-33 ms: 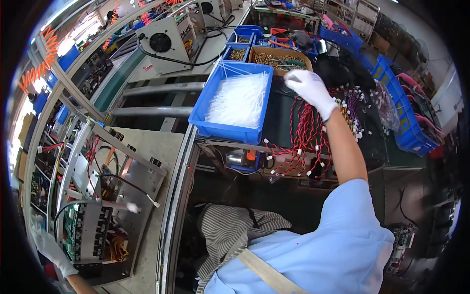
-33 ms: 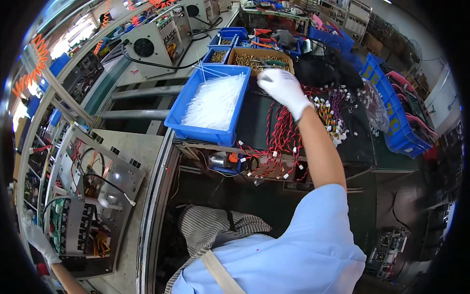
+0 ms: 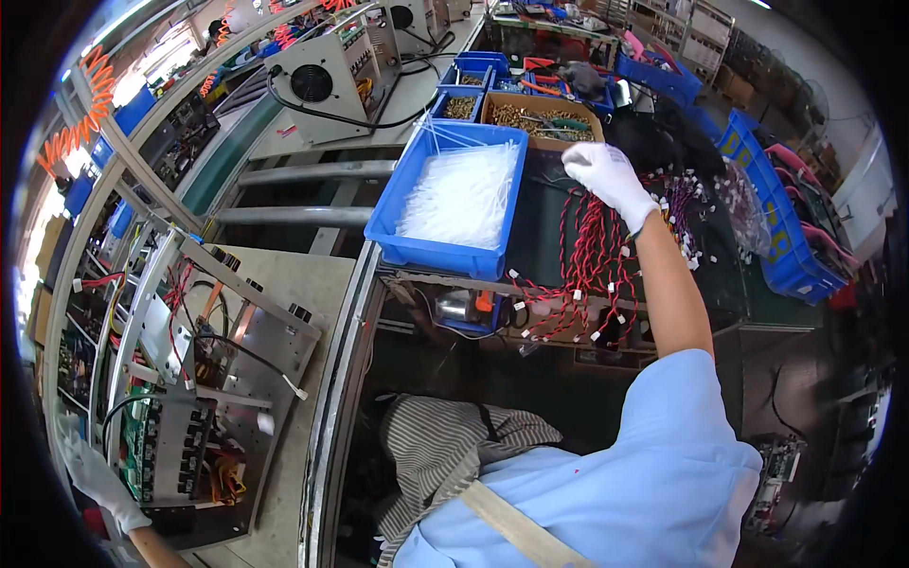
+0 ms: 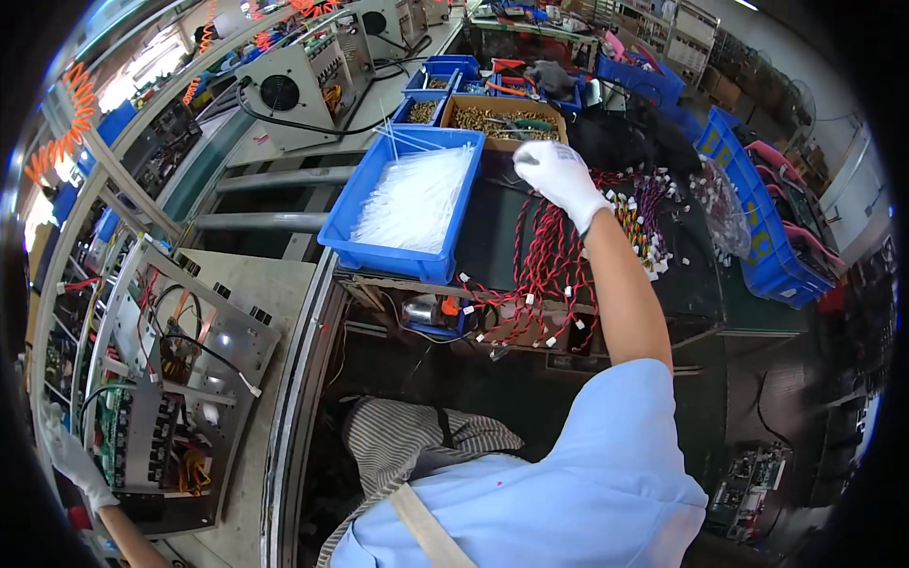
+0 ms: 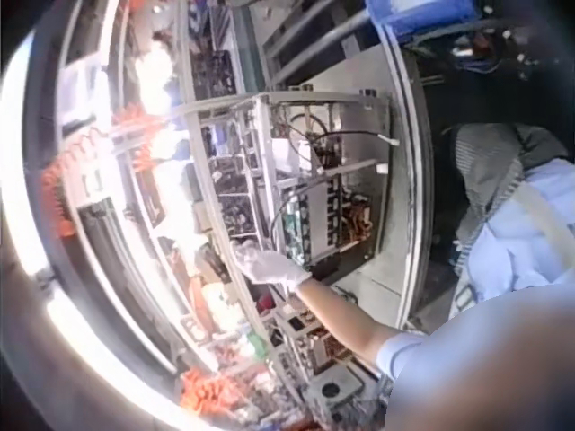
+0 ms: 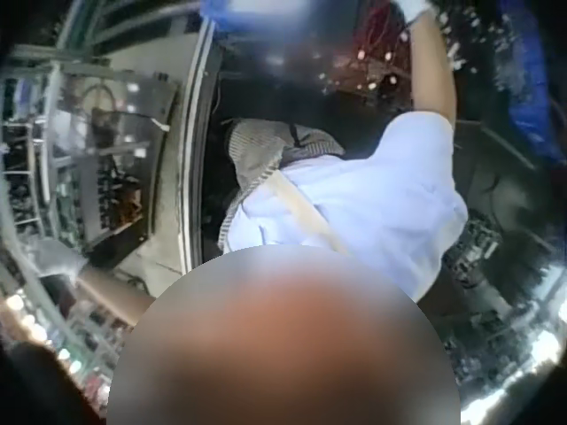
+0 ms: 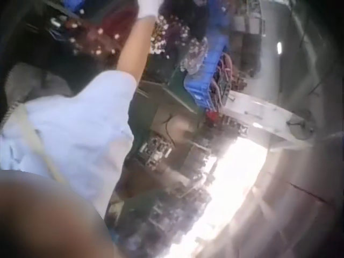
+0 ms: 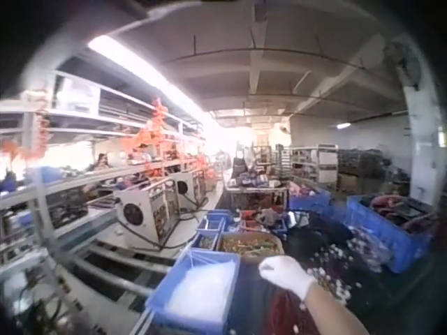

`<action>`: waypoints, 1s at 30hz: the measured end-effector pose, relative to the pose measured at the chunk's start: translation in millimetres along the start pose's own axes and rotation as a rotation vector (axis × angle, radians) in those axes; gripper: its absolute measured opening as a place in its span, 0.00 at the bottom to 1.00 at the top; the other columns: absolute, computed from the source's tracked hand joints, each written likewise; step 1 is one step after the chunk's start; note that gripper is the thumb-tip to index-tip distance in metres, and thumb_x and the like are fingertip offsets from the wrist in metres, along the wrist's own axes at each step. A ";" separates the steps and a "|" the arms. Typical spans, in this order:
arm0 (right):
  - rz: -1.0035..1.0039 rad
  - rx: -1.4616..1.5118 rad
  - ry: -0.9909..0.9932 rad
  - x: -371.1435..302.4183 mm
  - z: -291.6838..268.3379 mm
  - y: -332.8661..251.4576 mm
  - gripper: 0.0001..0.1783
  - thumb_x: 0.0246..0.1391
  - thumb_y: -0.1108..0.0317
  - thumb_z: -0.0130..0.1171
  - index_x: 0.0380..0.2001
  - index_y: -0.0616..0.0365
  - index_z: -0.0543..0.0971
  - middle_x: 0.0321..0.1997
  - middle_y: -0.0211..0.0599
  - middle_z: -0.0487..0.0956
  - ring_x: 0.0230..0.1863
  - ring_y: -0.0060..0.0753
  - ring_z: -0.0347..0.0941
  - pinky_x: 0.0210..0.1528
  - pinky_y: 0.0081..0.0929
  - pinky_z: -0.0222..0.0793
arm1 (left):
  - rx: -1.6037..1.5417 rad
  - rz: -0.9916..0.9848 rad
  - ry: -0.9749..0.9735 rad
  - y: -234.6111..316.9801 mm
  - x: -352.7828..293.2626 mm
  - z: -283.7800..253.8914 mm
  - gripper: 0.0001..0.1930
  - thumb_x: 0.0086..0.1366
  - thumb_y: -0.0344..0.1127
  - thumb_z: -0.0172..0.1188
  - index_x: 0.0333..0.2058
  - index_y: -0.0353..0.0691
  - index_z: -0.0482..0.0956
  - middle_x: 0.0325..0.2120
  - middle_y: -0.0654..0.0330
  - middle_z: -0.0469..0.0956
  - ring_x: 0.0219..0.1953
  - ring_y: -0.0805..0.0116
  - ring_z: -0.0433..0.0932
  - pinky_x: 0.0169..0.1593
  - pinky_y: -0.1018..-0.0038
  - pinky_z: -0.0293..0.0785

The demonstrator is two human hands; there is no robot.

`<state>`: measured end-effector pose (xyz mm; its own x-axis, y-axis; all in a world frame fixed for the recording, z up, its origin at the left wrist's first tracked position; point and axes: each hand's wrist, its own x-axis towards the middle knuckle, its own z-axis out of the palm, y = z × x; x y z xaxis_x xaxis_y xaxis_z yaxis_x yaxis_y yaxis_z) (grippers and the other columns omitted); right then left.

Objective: The person assembles an electronic device by connecting various wires to a circuit board inside a metal chassis. They use zip ties to secure the wires and organize the internal components. The person handles red, black, and multi-colored wires, attaching them to specific terminals and routing them through the device.

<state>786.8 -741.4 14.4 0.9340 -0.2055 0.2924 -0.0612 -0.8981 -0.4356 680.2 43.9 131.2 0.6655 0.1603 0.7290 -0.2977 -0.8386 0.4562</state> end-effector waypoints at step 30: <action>-1.398 0.270 0.184 -87.0 -10.4 -311.3 0.07 0.47 0.65 0.59 0.20 0.50 0.73 0.21 0.37 0.70 0.27 0.44 0.66 0.32 0.40 0.61 | 0.070 0.184 -0.223 252.5 -126.9 96.6 0.31 0.56 0.36 0.66 0.57 0.34 0.68 0.44 0.45 0.78 0.44 0.47 0.79 0.43 0.66 0.77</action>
<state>721.0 -448.0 133.4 0.1117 0.7032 0.7022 0.9391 -0.3058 0.1568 586.7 -238.4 104.6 0.7412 -0.1092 0.6624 -0.3840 -0.8783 0.2848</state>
